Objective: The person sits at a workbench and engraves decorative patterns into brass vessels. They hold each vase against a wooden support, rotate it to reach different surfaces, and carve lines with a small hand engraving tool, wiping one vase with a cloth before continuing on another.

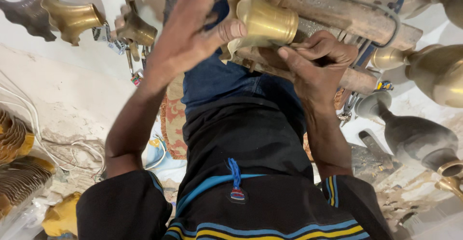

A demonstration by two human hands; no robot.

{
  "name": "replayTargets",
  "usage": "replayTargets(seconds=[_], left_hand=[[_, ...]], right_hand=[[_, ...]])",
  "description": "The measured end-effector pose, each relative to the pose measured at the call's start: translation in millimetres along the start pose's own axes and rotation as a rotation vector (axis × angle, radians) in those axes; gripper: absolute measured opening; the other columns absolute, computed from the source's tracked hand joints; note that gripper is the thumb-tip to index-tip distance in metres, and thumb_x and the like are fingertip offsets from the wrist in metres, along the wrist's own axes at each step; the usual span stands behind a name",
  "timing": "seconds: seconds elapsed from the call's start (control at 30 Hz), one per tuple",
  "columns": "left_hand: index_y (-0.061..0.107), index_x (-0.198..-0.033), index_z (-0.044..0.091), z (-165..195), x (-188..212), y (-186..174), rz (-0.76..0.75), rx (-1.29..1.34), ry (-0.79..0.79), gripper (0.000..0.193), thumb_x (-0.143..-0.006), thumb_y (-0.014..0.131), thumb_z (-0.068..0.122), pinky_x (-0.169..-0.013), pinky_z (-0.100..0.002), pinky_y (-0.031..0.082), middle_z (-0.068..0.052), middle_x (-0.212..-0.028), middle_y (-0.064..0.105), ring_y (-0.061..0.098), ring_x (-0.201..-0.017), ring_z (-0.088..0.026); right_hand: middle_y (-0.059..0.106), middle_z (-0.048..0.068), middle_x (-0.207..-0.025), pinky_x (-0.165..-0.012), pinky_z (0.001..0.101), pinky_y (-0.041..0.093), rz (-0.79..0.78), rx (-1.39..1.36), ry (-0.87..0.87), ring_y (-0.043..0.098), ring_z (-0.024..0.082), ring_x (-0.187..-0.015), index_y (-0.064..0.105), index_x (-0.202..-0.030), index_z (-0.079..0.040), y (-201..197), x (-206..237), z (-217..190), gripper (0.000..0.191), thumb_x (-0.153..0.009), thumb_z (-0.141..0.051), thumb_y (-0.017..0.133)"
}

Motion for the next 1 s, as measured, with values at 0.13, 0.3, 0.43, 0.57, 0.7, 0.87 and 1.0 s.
replayTargets(seconds=[0.13,0.3,0.43,0.57,0.7,0.87,1.0], left_hand=[[0.021,-0.164,0.006,-3.5,-1.9,-6.1,-0.116,-0.047,0.395,0.116,-0.086,0.074,0.073,-0.122,-0.050,0.040,-0.023,-0.161,0.034,0.039,-0.150,-0.042],[0.011,-0.166,0.011,-21.5,1.1,-9.0,-0.247,-0.134,0.543,0.127,-0.082,0.093,0.058,-0.132,-0.043,0.034,-0.015,-0.173,0.019,0.031,-0.160,-0.037],[0.020,-0.167,0.014,-25.2,2.5,-8.7,-0.297,0.023,0.357,0.132,-0.071,0.103,0.050,-0.126,-0.046,0.042,-0.012,-0.172,0.029,0.045,-0.159,-0.034],[0.029,-0.163,0.009,-19.1,-0.5,-10.7,-0.248,0.016,0.299,0.125,-0.070,0.102,0.051,-0.118,-0.051,0.047,-0.015,-0.165,0.038,0.051,-0.152,-0.039],[0.035,-0.159,0.004,-22.6,-7.4,-8.0,-0.252,0.115,0.056,0.118,-0.073,0.086,0.067,-0.102,-0.051,0.055,-0.014,-0.151,0.055,0.063,-0.136,-0.040],[0.045,-0.151,0.005,-17.4,-6.6,-4.6,-0.082,-0.125,0.244,0.098,-0.083,0.075,0.070,-0.111,-0.057,0.053,-0.016,-0.139,0.064,0.067,-0.132,-0.043],[0.036,-0.166,0.008,-20.9,-0.7,3.0,-0.076,-0.036,0.156,0.111,-0.086,0.067,0.079,-0.118,-0.050,0.047,-0.022,-0.169,0.039,0.051,-0.152,-0.043]], right_hand=[[0.067,0.014,-0.081,-0.046,0.0227,0.049,0.067,-0.183,0.112,0.063,0.014,-0.057,0.066,-0.078,0.003,-0.7,-6.2,3.0,0.026,-0.089,0.020,0.082],[0.067,0.015,-0.086,-0.048,0.0224,0.050,0.101,-0.193,0.182,0.066,0.015,-0.062,0.066,-0.082,0.003,-2.9,-4.1,1.6,0.023,-0.087,0.021,0.080],[0.067,0.015,-0.087,-0.051,0.0234,0.052,0.039,-0.167,0.129,0.068,0.016,-0.065,0.066,-0.082,0.002,-2.7,-4.9,4.0,0.025,-0.089,0.022,0.080],[0.067,0.013,-0.083,-0.057,0.0226,0.055,0.008,-0.135,0.091,0.067,0.013,-0.068,0.065,-0.081,0.000,-5.3,-1.4,5.5,0.028,-0.087,0.022,0.082],[0.065,0.013,-0.086,-0.073,0.0241,0.058,-0.013,-0.033,0.052,0.068,0.013,-0.077,0.066,-0.081,0.004,-7.3,3.0,3.9,0.026,-0.089,0.022,0.084],[0.067,0.013,-0.090,-0.064,0.0231,0.058,-0.002,-0.094,0.089,0.069,0.013,-0.073,0.065,-0.081,0.002,-4.9,0.0,1.8,0.025,-0.086,0.018,0.083],[0.066,0.013,-0.085,-0.053,0.0216,0.052,0.048,-0.136,0.126,0.066,0.013,-0.064,0.065,-0.081,0.002,0.2,-2.9,-2.3,0.026,-0.088,0.021,0.080]])
Point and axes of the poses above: each hand's wrist, its own x-axis away from the middle knuckle, its own y-axis out of the palm, z = x × y, the point moved 3 cm from there along -x, towards the middle knuckle
